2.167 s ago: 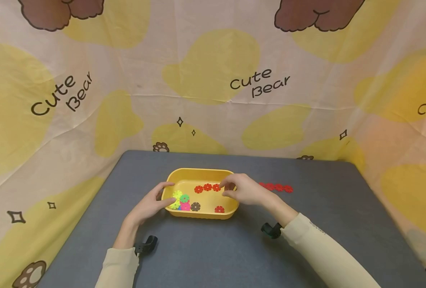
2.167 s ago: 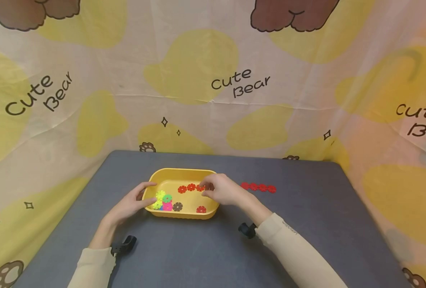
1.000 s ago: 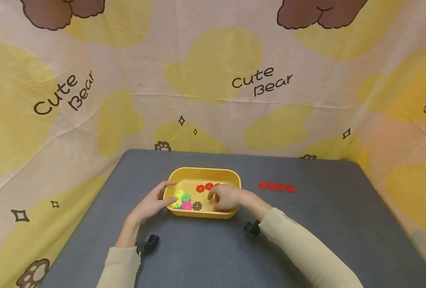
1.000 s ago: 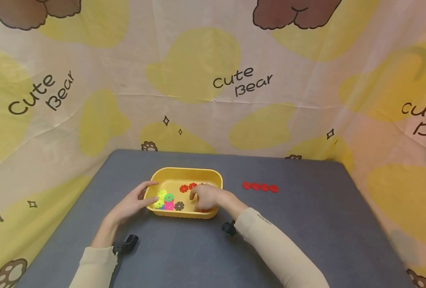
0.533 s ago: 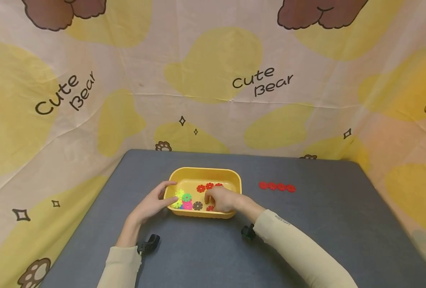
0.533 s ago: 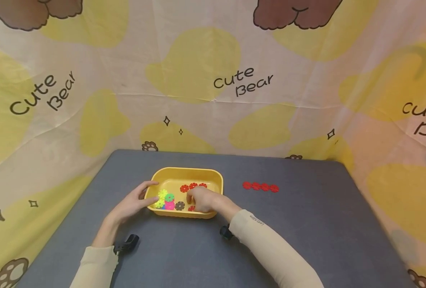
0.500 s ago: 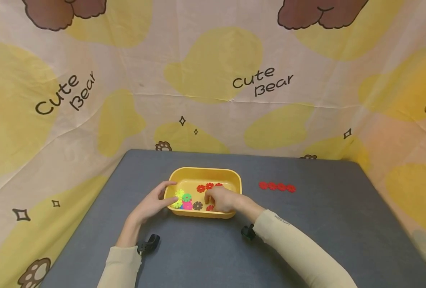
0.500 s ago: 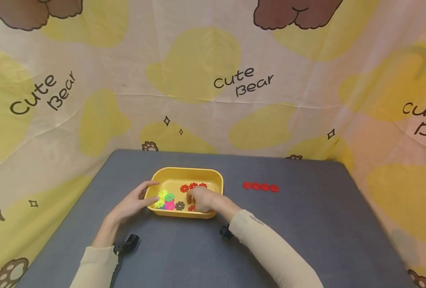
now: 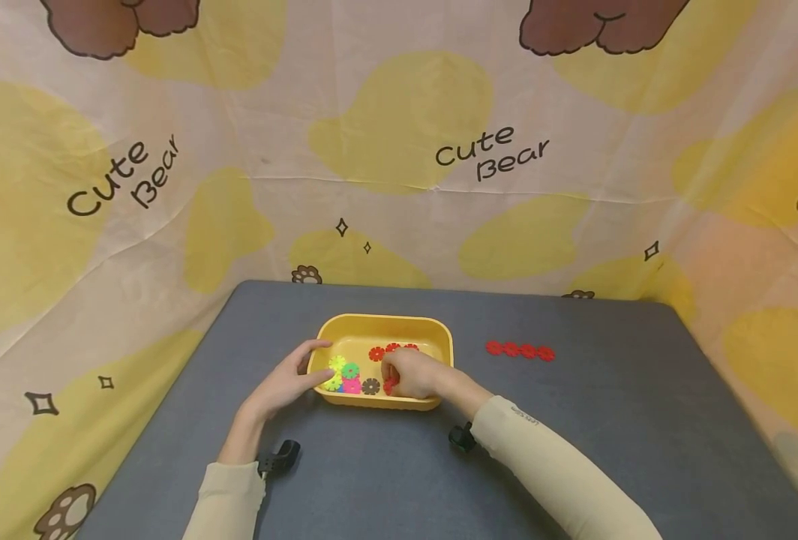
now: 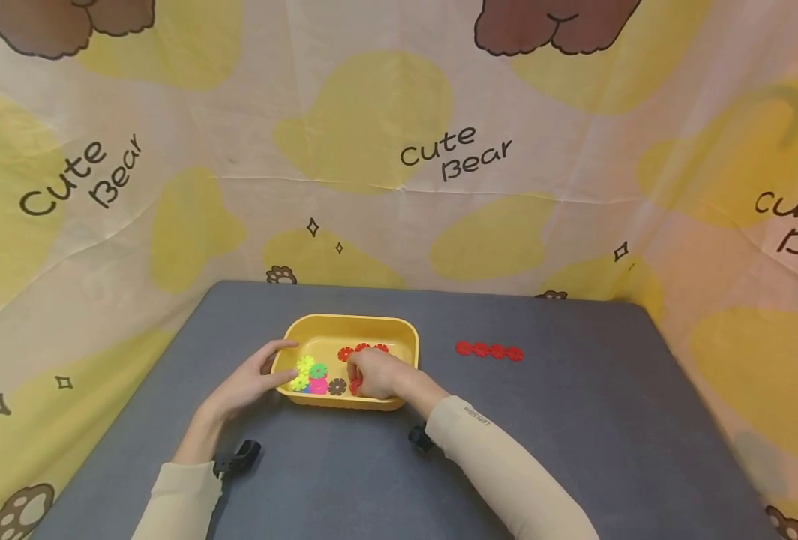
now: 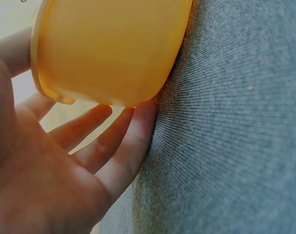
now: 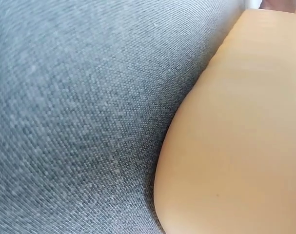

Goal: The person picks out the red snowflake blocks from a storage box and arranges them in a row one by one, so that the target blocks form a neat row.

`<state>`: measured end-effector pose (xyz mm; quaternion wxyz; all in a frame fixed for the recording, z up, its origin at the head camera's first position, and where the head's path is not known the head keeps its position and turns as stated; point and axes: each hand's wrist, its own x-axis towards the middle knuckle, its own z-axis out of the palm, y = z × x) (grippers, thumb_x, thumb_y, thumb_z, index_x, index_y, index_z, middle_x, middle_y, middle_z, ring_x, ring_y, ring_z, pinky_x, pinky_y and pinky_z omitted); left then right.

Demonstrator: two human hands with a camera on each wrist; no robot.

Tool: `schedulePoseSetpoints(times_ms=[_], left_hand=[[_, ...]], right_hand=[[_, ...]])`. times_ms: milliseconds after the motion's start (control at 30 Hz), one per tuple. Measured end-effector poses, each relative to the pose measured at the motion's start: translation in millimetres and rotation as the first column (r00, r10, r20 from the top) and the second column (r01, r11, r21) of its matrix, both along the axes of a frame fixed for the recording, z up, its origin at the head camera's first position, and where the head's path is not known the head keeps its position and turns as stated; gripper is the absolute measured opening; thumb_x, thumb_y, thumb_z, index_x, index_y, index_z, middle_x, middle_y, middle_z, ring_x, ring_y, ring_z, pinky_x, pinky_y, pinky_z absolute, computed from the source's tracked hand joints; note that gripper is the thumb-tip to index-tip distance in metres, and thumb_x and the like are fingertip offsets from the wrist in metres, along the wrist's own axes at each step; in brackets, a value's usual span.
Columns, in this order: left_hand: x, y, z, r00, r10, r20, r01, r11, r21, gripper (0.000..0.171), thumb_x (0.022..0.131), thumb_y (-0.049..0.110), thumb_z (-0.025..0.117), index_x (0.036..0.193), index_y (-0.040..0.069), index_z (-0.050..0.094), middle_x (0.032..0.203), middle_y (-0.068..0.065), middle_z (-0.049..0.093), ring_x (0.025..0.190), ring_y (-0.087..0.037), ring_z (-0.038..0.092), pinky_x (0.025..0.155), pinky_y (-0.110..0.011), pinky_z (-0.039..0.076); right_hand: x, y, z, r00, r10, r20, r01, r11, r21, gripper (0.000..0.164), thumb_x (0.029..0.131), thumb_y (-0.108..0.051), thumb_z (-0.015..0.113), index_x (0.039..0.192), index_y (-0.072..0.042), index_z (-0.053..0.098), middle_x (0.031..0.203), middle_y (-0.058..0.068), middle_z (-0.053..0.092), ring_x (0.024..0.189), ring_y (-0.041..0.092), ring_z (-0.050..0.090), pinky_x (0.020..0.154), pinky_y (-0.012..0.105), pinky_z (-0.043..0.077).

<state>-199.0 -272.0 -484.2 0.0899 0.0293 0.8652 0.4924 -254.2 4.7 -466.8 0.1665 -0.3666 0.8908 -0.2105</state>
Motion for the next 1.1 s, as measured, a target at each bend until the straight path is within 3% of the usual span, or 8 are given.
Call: schedulePoseSetpoints(times_ms=[300, 500, 633, 800, 900, 1100], left_hand=[[1.2, -1.2, 1.5, 1.000, -0.011, -0.016, 0.011, 1.000, 0.011, 0.067, 0.093, 0.038, 0.074, 0.149, 0.019, 0.044, 0.159, -0.016, 0.036, 0.140, -0.038, 0.040, 0.110, -0.062, 0.034], [1.5, -1.7, 0.2, 1.000, -0.013, -0.011, 0.013, 1.000, -0.011, 0.066, 0.092, 0.041, 0.074, 0.148, 0.021, 0.045, 0.157, -0.015, 0.038, 0.138, -0.036, 0.043, 0.109, -0.062, 0.035], [1.1, -1.8, -0.7, 1.000, -0.020, -0.013, 0.020, 1.000, -0.007, 0.066, 0.092, 0.041, 0.074, 0.148, 0.021, 0.045, 0.157, -0.015, 0.038, 0.137, -0.035, 0.043, 0.110, -0.060, 0.035], [1.1, -1.4, 0.6, 1.000, -0.024, -0.019, 0.024, 1.000, -0.003, 0.066, 0.093, 0.040, 0.074, 0.149, 0.020, 0.044, 0.158, -0.016, 0.036, 0.139, -0.036, 0.042, 0.110, -0.061, 0.035], [0.7, -1.1, 0.7, 1.000, -0.023, -0.020, 0.023, 1.000, 0.001, 0.067, 0.094, 0.038, 0.073, 0.150, 0.018, 0.043, 0.158, -0.017, 0.036, 0.139, -0.037, 0.042, 0.109, -0.061, 0.035], [0.5, 0.6, 1.3, 1.000, -0.021, -0.016, 0.022, 1.000, 0.014, 0.067, 0.094, 0.035, 0.073, 0.151, 0.018, 0.042, 0.159, -0.017, 0.034, 0.142, -0.038, 0.038, 0.110, -0.063, 0.034]], right_hand=[[3.3, 0.2, 2.1, 1.000, -0.014, -0.002, 0.014, 1.000, -0.021, 0.017, 0.088, -0.015, 0.078, 0.097, -0.018, 0.064, 0.080, -0.005, 0.058, 0.074, 0.013, 0.055, 0.069, 0.026, 0.046], [5.0, 4.1, 7.5, 0.998, -0.053, 0.026, 0.056, 0.992, -0.110, 0.017, 0.089, -0.017, 0.077, 0.102, -0.018, 0.067, 0.078, -0.005, 0.060, 0.070, 0.012, 0.055, 0.066, 0.026, 0.047], [7.1, 9.3, 14.8, 0.996, -0.077, 0.053, 0.086, 0.976, -0.200, 0.018, 0.089, -0.016, 0.078, 0.102, -0.017, 0.067, 0.072, -0.006, 0.060, 0.065, 0.011, 0.056, 0.063, 0.026, 0.047], [10.8, 20.0, 25.6, 0.986, -0.071, 0.154, 0.118, 0.940, -0.319, 0.019, 0.090, -0.010, 0.077, 0.105, -0.011, 0.066, 0.065, -0.001, 0.061, 0.057, 0.018, 0.065, 0.055, 0.027, 0.047], [13.5, 28.5, 31.5, 0.978, -0.060, 0.199, 0.131, 0.921, -0.367, 0.019, 0.090, -0.007, 0.077, 0.106, -0.010, 0.065, 0.067, 0.002, 0.062, 0.059, 0.025, 0.069, 0.054, 0.028, 0.050], [18.2, 50.0, 42.4, 0.975, -0.074, 0.209, 0.155, 0.902, -0.403, 0.019, 0.091, -0.009, 0.077, 0.106, -0.010, 0.065, 0.076, 0.011, 0.067, 0.063, 0.026, 0.071, 0.058, 0.034, 0.055]])
